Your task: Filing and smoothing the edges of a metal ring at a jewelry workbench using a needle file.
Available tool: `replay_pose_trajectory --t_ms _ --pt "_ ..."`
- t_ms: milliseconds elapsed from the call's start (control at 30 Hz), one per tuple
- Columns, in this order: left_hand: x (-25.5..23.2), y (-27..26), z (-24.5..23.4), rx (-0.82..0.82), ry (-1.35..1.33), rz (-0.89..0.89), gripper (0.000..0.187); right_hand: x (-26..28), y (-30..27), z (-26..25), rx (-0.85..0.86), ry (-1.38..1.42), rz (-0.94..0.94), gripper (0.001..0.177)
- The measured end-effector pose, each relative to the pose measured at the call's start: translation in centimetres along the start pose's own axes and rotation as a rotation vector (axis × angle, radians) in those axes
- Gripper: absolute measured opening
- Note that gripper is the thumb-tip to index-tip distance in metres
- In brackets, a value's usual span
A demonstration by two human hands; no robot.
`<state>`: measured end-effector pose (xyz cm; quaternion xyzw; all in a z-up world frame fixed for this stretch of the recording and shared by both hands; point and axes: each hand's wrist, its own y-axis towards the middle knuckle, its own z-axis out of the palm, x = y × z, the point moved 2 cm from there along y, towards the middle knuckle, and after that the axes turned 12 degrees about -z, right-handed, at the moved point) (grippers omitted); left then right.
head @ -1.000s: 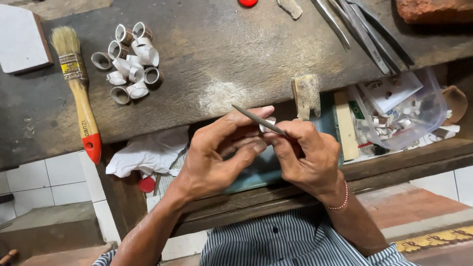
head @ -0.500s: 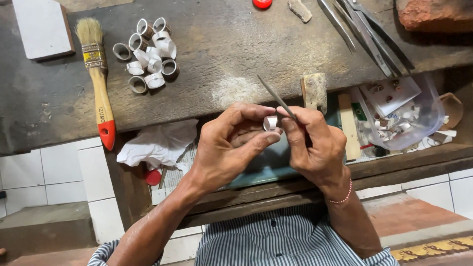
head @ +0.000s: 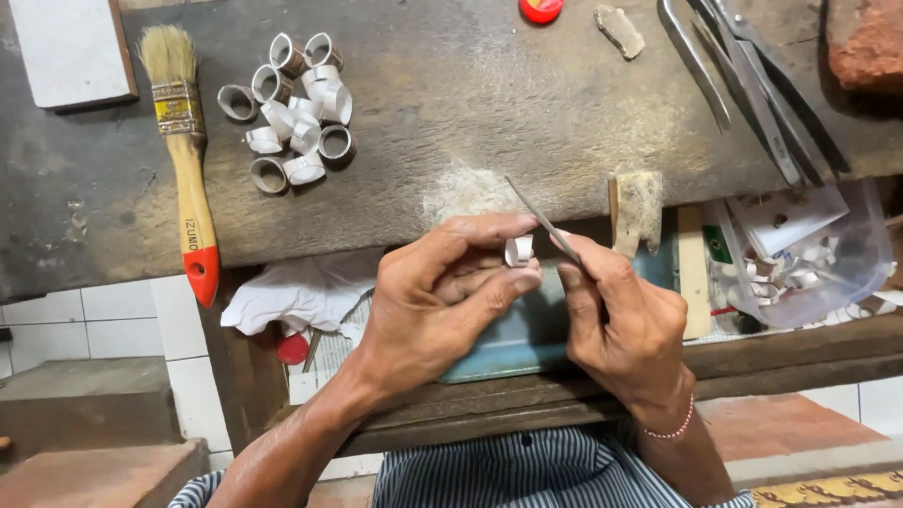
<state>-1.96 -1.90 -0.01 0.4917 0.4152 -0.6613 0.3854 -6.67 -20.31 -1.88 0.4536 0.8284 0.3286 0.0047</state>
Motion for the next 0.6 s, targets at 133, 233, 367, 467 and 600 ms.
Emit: replay_pose_trajectory --t_ms 133,233,367,467,600 --pt "0.03 -0.08 0.12 0.029 0.018 -0.088 0.039 -0.01 -0.08 0.13 0.039 -0.004 0.015 0.024" --pt "-0.32 0.22 0.33 0.041 0.051 -0.072 0.038 -0.28 0.38 0.16 0.055 -0.025 0.011 0.021" --pt "-0.02 0.13 0.31 -0.013 0.13 -0.065 0.035 -0.21 0.44 0.33 0.105 -0.048 0.036 0.018" --pt "-0.11 0.11 0.09 -0.024 0.17 -0.04 0.035 -0.12 0.58 0.48 0.131 -0.055 0.032 0.018" --pt "-0.09 0.24 0.09 -0.01 0.152 -0.074 0.035 -0.18 0.79 0.44 0.158 -0.071 0.026 0.015"
